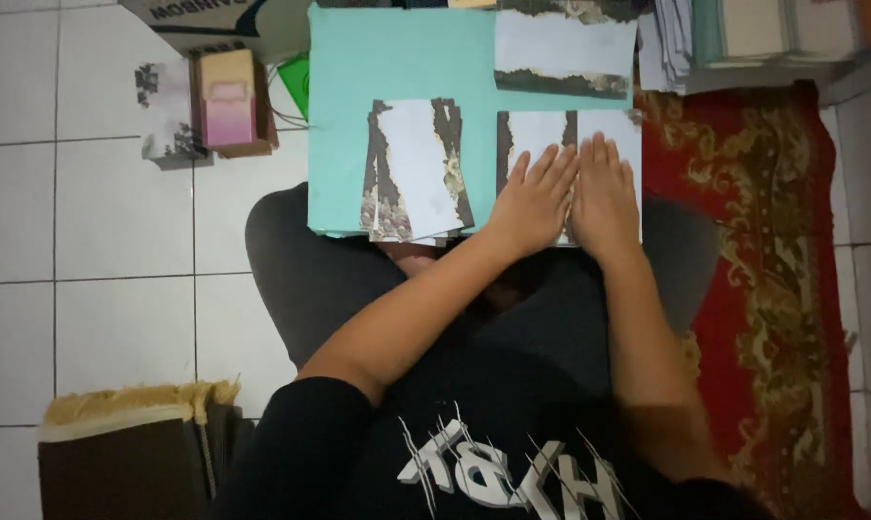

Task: Pressing and smoothing out small pieces of paper on a flat surface to ensure they are flat or adhered.

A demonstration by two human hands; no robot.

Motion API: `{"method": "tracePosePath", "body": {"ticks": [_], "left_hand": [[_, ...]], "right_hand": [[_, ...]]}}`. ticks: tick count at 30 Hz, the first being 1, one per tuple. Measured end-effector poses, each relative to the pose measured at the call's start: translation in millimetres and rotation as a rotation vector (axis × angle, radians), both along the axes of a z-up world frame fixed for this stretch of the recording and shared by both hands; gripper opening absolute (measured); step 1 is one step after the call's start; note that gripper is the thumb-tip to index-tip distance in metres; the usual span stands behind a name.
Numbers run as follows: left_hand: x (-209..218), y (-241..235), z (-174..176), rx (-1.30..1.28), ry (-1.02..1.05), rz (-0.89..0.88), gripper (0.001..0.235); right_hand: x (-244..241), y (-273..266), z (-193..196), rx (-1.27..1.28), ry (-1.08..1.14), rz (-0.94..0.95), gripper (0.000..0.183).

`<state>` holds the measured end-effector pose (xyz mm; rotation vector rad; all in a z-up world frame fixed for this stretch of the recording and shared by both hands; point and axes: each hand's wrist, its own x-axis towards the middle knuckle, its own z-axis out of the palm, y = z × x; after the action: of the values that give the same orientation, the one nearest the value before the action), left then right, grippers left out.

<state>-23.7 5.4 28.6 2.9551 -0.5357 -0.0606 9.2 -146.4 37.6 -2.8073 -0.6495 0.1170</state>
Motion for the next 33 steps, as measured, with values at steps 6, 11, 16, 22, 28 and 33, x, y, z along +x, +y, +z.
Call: {"method": "tracePosePath", "body": {"ticks": [6,11,16,22,28,33], "left_hand": [[60,-11,-17,0.03,-0.036,0.037,0.062],[30,-4,7,-0.004,0.002,0.017,0.061],[-6,4,3,-0.033,-0.01,-0.031,0.06],[28,0,-3,0.036,0.001,-0.038,0.062],[52,-6,-4,-0.003,-0.026,0.02,0.06],[6,2,4,0.019,-0.024,-0.066,0.059]], "right_hand": [[-63,-11,-7,-0.047,0.017,-0.04,0.06],[-51,-11,-3,-0.031,0.046,-0.076,0.061],[-11,-1,-2,-0.065,-0.003,-0.063,0.062],[-30,-1,-2,0.013,0.067,-0.147,0.058],[-64,-2,17,-0.027,0.142,-0.166,0.057],[-18,2,11,0.004,0.07,-0.128,0.055]]}}
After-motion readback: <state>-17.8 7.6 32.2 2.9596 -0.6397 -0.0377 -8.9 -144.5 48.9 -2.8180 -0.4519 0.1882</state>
